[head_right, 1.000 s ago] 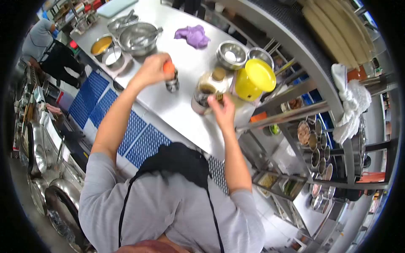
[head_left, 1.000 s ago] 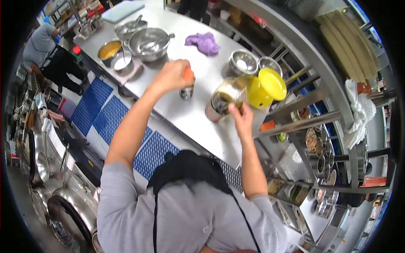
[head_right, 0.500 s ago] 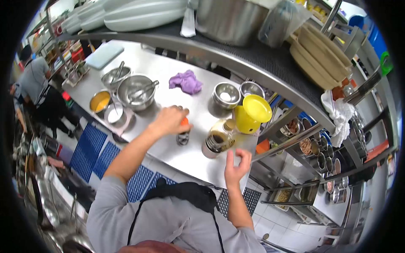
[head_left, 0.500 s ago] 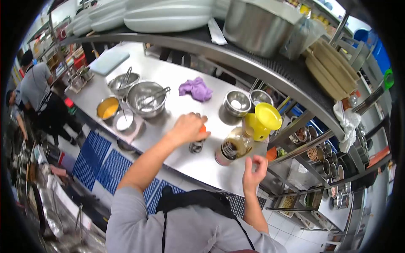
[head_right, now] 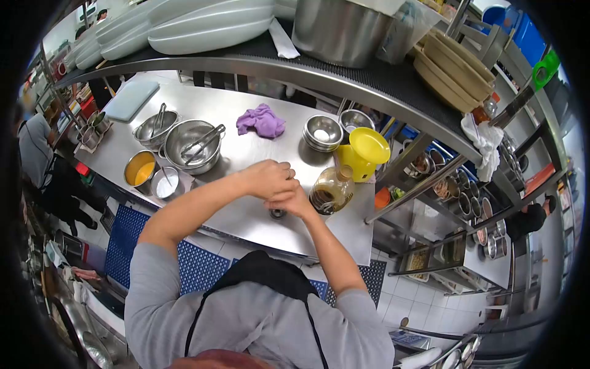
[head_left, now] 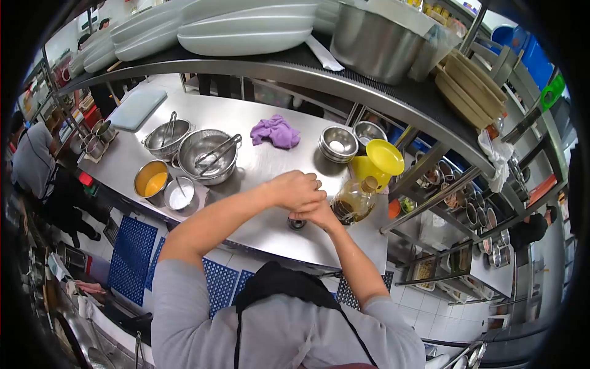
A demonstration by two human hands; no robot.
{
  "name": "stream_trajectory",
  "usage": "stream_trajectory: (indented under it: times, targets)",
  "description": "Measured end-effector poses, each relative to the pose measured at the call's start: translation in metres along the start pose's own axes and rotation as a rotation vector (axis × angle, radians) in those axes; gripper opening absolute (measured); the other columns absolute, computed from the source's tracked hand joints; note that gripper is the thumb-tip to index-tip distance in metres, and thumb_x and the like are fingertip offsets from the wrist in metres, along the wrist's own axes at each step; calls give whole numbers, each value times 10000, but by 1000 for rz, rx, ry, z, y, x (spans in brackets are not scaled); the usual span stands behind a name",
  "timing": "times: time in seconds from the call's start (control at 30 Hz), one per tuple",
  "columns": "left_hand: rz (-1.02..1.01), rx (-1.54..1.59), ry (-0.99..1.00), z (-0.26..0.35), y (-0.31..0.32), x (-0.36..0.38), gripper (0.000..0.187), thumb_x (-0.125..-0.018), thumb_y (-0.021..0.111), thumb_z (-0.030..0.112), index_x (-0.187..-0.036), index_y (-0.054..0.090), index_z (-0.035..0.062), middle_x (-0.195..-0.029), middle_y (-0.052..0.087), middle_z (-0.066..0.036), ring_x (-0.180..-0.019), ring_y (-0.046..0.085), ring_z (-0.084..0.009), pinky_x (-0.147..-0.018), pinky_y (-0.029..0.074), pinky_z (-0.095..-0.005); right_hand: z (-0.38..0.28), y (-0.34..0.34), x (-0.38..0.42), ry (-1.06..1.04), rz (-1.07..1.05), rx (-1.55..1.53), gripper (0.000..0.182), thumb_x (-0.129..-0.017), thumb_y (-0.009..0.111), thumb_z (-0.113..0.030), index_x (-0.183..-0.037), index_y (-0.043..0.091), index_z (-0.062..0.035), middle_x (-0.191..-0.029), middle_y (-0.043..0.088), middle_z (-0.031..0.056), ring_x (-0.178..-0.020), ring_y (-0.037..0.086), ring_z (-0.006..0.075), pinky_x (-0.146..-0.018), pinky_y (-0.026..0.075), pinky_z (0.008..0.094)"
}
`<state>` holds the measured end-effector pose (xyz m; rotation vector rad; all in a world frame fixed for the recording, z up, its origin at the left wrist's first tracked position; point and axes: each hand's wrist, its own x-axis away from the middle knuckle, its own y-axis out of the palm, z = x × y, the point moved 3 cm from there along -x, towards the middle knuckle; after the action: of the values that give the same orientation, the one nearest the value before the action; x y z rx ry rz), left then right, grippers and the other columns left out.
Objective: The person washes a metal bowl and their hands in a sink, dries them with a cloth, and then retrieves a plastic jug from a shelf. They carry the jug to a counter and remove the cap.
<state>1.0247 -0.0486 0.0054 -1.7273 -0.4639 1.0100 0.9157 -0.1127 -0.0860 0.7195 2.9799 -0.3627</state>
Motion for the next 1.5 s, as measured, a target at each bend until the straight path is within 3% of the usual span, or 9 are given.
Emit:
stream_trajectory:
  times: [0.23,0.47,0.53,0.73,0.83,0.97,1.1,1.33,1.5]
  targets:
    - [81,-82,-77,2,18,-2,188,-679,621,266,-724,586,87,-607,576,-63,-607,604,-253,-476,491,-379,10,16,-5,-228,239,2,363,-581,865,-154,-872,688,-28,-855,701,82,-809,651,149,-701,534,322]
    - [-138,-214,-671,13,19,-11,233,-761,595,302,-750,620,71,-590,577,-92,-587,620,-289,-505,519,-410,-5,40,2,-72,724,133,445,-696,780,-212,-1030,565,-10,-910,667,205,-876,659,383,-717,514,407]
    - [-231,-194,-792,14,8,-13,274,-786,579,330,-777,634,61,-632,597,-109,-618,632,-295,-519,528,-422,-3,39,1,-49,658,119,428,-707,777,-229,-1013,561,-21,-941,651,203,-891,640,396,-730,503,434]
    - [8,264,-422,34,-29,-12,323,-763,627,127,-1053,622,-15,-984,607,-142,-961,562,-320,-820,503,-402,0,29,7,-68,569,139,450,-697,780,-232,-1018,559,-9,-956,639,201,-900,631,394,-751,500,430]
    - [-195,347,-390,29,-27,-4,422,-740,580,-32,-1162,577,-11,-1055,577,-122,-1005,508,-334,-892,456,-398,0,28,12,-104,566,156,472,-682,791,-238,-1027,564,-10,-954,645,194,-888,638,379,-753,503,422]
    - [-136,148,-403,34,-21,-3,222,-778,659,92,-965,593,-6,-1019,577,-178,-969,554,-326,-825,487,-400,-10,27,15,-63,591,107,501,-661,810,-254,-1032,570,-18,-939,653,172,-865,647,348,-747,508,410]
    - [-13,-99,-548,30,-17,-3,240,-817,685,236,-868,601,18,-818,596,-136,-780,606,-331,-745,522,-406,-5,31,16,-32,621,108,577,-625,862,-311,-1021,561,-19,-926,666,146,-838,665,308,-736,516,395]
    - [578,274,-962,2,-9,51,295,-870,678,274,-961,637,-4,-832,641,-140,-749,629,-238,-691,502,-323,-23,20,37,-34,541,312,1168,-557,902,-430,-1420,292,67,-1325,473,293,-1182,524,388,-988,440,408]
    - [863,525,-1247,42,84,144,239,-928,623,180,-1080,614,-5,-888,595,-85,-786,564,-175,-737,468,-298,-59,-1,99,-332,720,665,629,-759,775,-157,-1288,487,24,-1129,561,194,-1026,564,327,-901,458,407]
